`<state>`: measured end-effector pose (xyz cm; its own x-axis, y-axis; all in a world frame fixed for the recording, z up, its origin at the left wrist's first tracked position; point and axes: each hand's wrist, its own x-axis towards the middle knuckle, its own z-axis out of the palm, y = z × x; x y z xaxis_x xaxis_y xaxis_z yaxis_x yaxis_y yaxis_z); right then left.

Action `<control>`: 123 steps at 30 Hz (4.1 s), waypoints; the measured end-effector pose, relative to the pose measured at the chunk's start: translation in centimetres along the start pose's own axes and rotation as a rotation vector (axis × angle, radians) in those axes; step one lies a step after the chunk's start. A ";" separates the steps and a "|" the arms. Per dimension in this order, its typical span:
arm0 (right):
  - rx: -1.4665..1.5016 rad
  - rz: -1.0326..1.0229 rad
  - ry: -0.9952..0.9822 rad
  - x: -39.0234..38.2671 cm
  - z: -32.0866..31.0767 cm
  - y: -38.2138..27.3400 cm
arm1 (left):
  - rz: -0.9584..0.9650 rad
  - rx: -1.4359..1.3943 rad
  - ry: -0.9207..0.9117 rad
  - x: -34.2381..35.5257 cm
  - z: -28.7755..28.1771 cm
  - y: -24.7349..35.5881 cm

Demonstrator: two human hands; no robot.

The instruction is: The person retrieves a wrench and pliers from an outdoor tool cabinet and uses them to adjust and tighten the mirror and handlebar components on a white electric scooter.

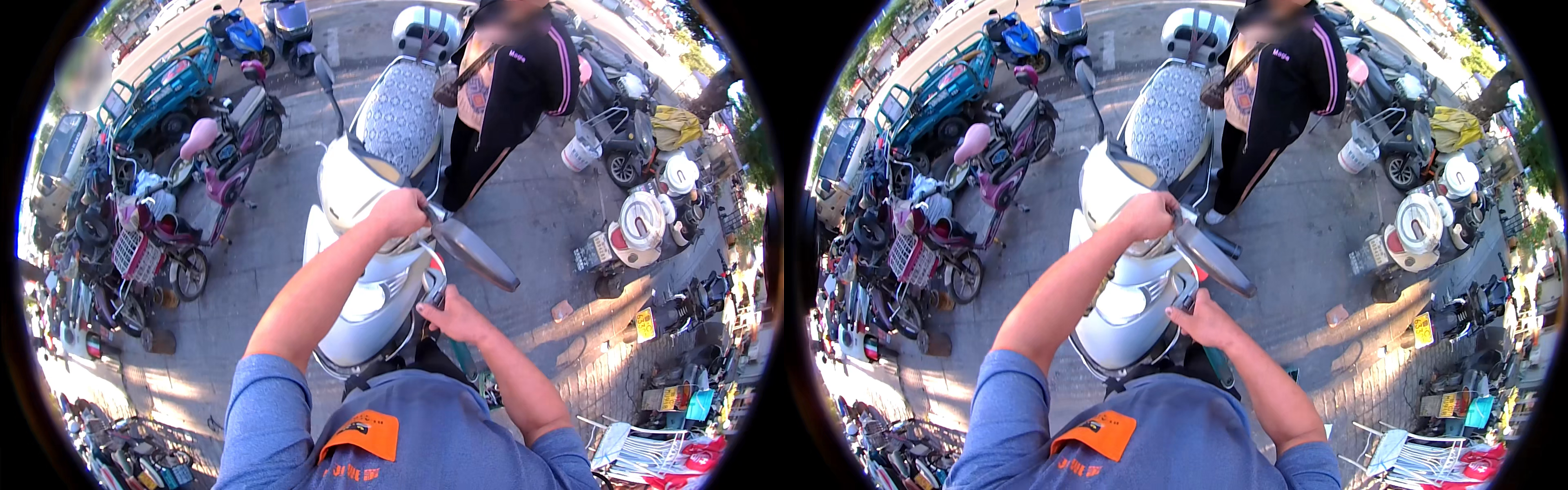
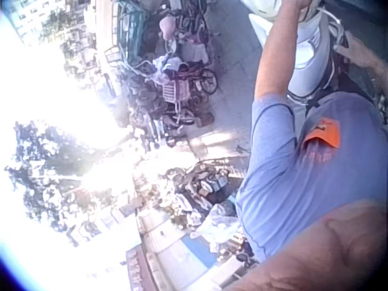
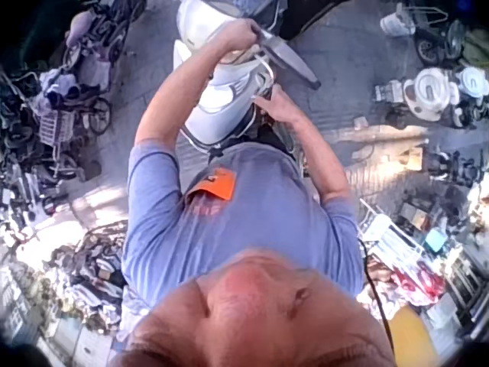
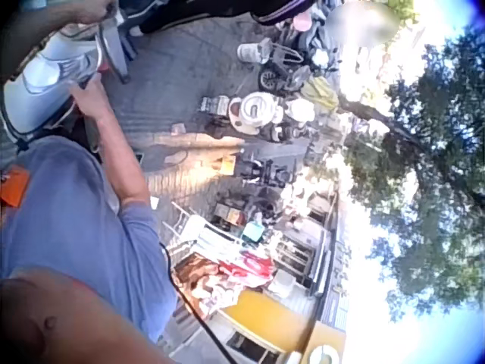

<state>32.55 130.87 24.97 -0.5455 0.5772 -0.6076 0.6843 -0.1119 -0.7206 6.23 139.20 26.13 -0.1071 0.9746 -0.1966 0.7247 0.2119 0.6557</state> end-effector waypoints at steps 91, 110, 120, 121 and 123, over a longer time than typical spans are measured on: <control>0.989 0.013 -0.201 6.8 -8.8 1.2 | -0.043 0.165 0.011 0.9 1.3 3.9; 0.335 -0.155 -0.050 9.0 -7.5 -1.4 | -0.118 -0.301 0.026 1.2 2.4 -0.1; 0.430 -0.176 0.120 10.3 -3.4 -2.3 | -0.066 -0.301 0.037 1.2 2.6 -1.2; 0.471 -0.163 0.145 10.4 -2.8 -2.6 | -0.062 -0.290 0.044 1.2 2.7 -1.1; 0.536 -0.163 0.220 10.9 -1.5 -2.8 | -0.043 -0.325 0.052 1.1 2.6 -0.8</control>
<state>25.44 138.70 20.91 -0.4706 0.7688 -0.4329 0.2293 -0.3673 -0.9014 7.31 139.88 23.50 -0.1740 0.9648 -0.1971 0.4641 0.2569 0.8477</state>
